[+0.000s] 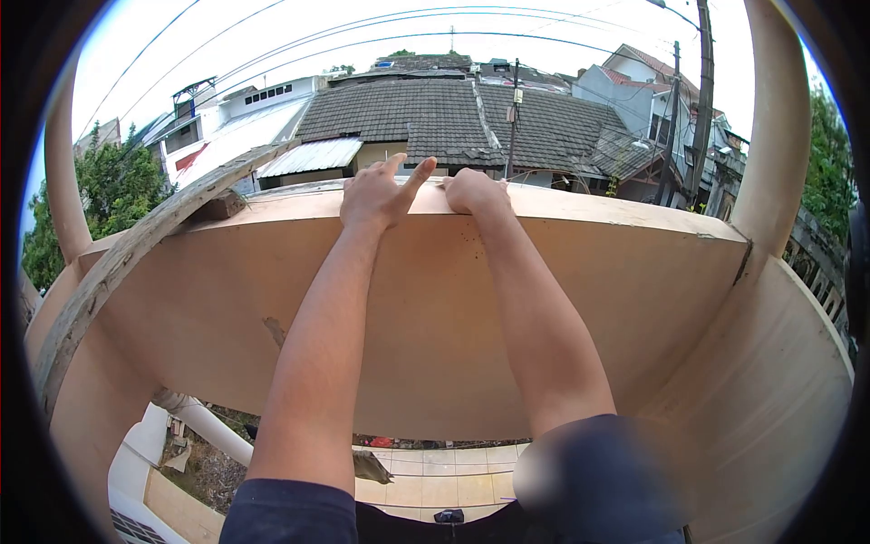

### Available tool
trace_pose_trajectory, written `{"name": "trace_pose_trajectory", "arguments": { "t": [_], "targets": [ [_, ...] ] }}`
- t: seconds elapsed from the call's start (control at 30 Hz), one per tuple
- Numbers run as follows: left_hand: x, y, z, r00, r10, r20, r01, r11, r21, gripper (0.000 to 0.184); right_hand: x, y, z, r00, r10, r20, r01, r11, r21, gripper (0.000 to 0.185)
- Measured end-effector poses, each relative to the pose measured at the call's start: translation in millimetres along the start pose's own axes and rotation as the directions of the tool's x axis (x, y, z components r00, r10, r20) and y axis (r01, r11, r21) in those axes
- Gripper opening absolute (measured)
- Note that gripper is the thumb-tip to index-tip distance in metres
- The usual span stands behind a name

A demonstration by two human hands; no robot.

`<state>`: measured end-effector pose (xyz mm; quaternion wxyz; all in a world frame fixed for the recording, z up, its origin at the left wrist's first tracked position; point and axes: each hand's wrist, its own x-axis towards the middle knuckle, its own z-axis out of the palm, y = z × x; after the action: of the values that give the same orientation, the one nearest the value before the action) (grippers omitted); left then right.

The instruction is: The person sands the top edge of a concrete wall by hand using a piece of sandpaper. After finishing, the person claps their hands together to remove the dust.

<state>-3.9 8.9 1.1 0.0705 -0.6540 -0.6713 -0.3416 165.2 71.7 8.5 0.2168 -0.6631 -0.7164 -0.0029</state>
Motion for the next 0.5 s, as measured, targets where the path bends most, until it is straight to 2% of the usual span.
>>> {"name": "trace_pose_trajectory", "arguments": {
  "t": [0.03,0.07,0.1,0.13,0.2,0.23,0.27,0.3,0.33,0.37,0.43,0.47,0.5],
  "targets": [
    [0.1,-0.6,-0.3,1.0,0.004,0.002,-0.004,1.0,-0.001,0.118,-3.1,3.2,-4.7,0.976,-0.165,0.141,0.141,0.976,0.164,0.054],
    [1.5,0.5,-0.9,1.0,0.013,0.002,-0.013,1.0,-0.004,0.118,-5.5,7.0,-11.4,0.909,-0.339,0.242,0.248,0.907,0.339,0.053],
    [2.4,1.2,-0.4,1.0,0.021,-0.001,-0.021,1.0,-0.008,0.118,-12.8,9.7,-19.5,0.864,-0.42,0.278,0.305,0.876,0.375,0.054],
    [2.5,0.3,0.9,1.0,0.024,-0.011,-0.024,0.999,-0.029,0.118,-11.5,12.9,-19.3,0.866,-0.419,0.273,0.309,0.877,0.368,0.054],
    [1.8,-2.4,3.5,0.999,0.015,-0.035,-0.017,0.998,-0.055,0.118,-4.2,13.2,-13.6,0.882,-0.415,0.224,0.294,0.855,0.427,0.057],
    [1.7,-3.3,5.8,0.996,0.033,-0.081,-0.038,0.998,-0.053,0.112,0.5,9.7,-10.7,0.927,-0.313,0.205,0.222,0.902,0.371,0.058],
    [2.2,-4.5,7.7,0.991,0.055,-0.123,-0.061,0.997,-0.044,0.106,2.8,8.6,-5.0,0.926,-0.32,0.201,0.229,0.897,0.378,0.058],
    [1.7,-4.4,6.6,0.988,0.08,-0.135,-0.086,0.996,-0.039,0.104,-2.2,5.2,-0.7,0.987,-0.14,0.083,0.126,0.979,0.162,0.059],
    [1.7,-4.9,5.3,0.987,0.076,-0.14,-0.081,0.996,-0.027,0.104,-5.0,0.4,2.0,0.997,0.018,-0.073,-0.021,0.999,-0.041,0.06],
    [1.0,-5.4,5.4,0.983,0.104,-0.153,-0.104,0.995,0.008,0.103,-4.4,-1.6,0.2,0.998,0.012,-0.068,-0.014,0.999,-0.032,0.06],
    [0.5,-5.9,9.7,0.969,0.138,-0.203,-0.132,0.99,0.043,0.101,-5.9,5.2,-14.3,0.984,-0.109,0.144,0.086,0.984,0.155,0.06],
    [1.8,-7.6,10.2,0.972,0.137,-0.193,-0.131,0.99,0.043,0.101,8.3,16.1,-11.4,0.88,-0.381,0.282,0.263,0.888,0.378,0.061],
    [2.4,-6.5,7.6,0.977,0.132,-0.17,-0.129,0.991,0.029,0.1,10.9,21.3,-9.9,0.84,-0.457,0.294,0.289,0.833,0.471,0.061]
  ]
}}
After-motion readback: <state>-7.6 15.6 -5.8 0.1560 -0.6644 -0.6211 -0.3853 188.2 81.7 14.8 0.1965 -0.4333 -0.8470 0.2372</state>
